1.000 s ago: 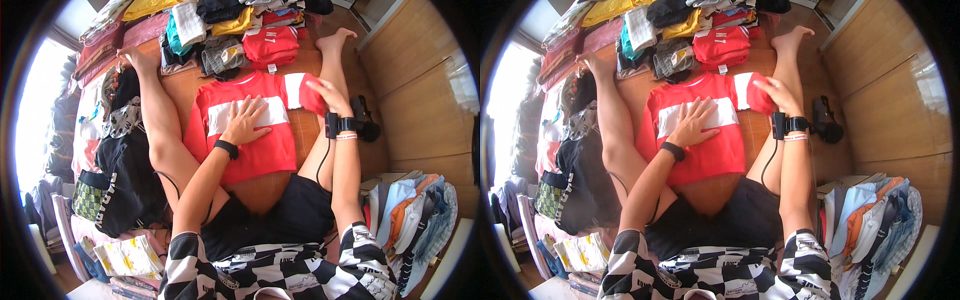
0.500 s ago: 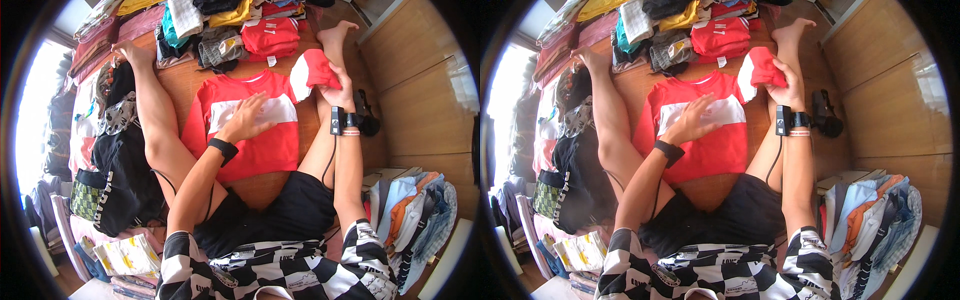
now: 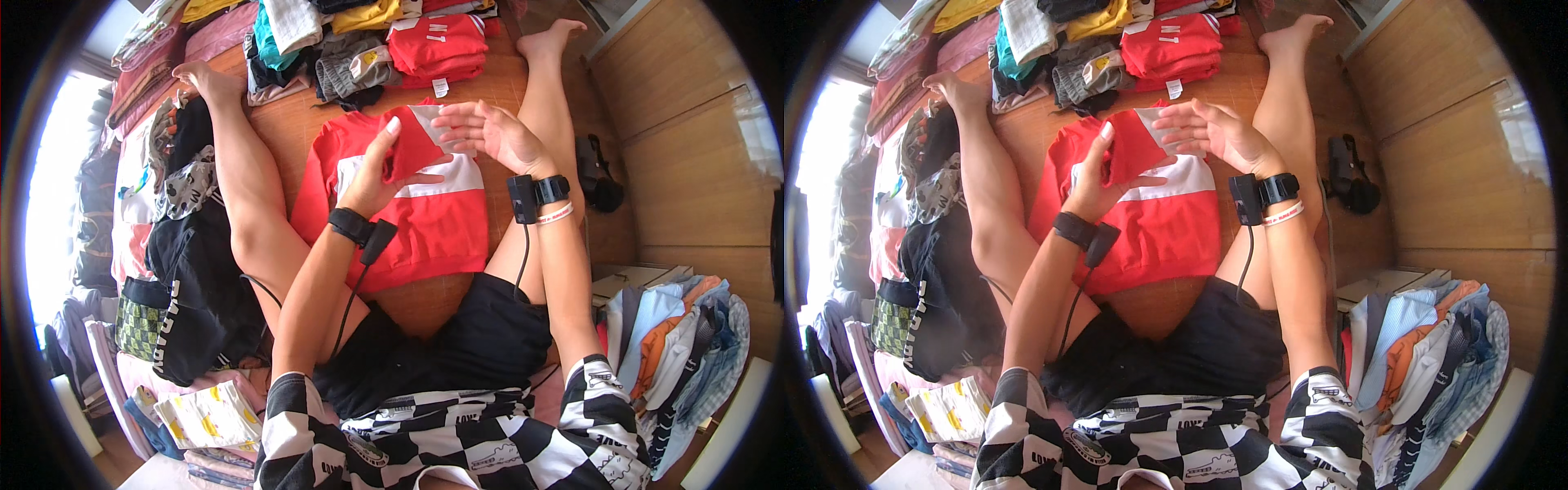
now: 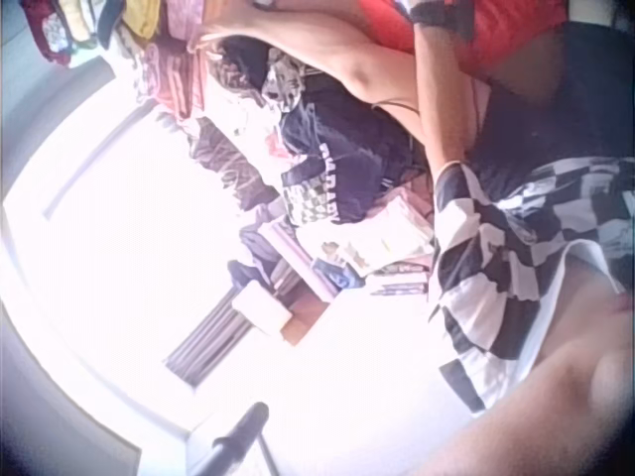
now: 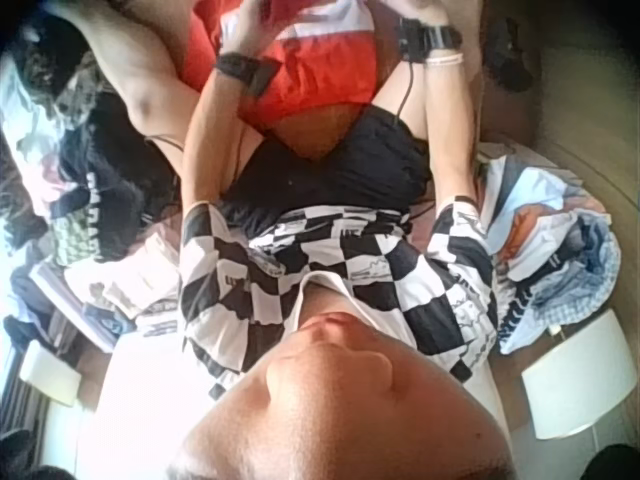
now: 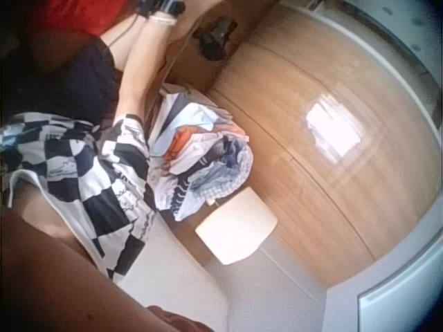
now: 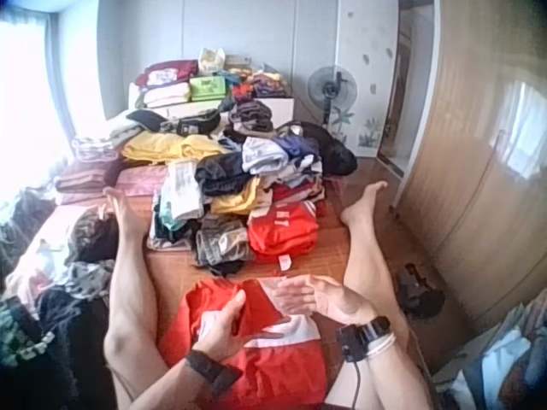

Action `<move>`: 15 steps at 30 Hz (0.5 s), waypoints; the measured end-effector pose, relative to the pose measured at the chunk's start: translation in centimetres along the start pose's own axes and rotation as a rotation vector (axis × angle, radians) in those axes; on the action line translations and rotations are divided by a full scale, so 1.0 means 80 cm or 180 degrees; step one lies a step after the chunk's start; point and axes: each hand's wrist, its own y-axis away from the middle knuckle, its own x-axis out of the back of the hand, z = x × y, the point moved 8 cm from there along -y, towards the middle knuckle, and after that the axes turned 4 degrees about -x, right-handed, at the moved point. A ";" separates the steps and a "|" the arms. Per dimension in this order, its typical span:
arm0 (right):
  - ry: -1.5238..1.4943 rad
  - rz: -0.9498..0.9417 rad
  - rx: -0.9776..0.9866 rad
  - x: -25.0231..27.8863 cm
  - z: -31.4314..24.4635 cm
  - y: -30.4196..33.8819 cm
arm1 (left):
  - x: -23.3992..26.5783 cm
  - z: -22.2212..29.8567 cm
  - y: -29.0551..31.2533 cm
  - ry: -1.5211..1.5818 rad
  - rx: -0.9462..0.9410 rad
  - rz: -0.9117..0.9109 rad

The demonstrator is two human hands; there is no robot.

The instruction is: Fold various items of clothing on a bed.

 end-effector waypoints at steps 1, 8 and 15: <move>0.0116 0.0267 0.0072 0.013 -0.002 0.000 | -0.005 0.010 0.002 0.0230 0.0036 -0.0088; 0.1057 0.1088 -0.0116 0.057 0.020 0.002 | 0.028 0.032 0.006 0.0535 0.0751 0.0233; 0.3118 0.0891 -0.0365 0.055 0.069 -0.018 | 0.181 0.053 0.029 -0.2195 0.0420 0.1513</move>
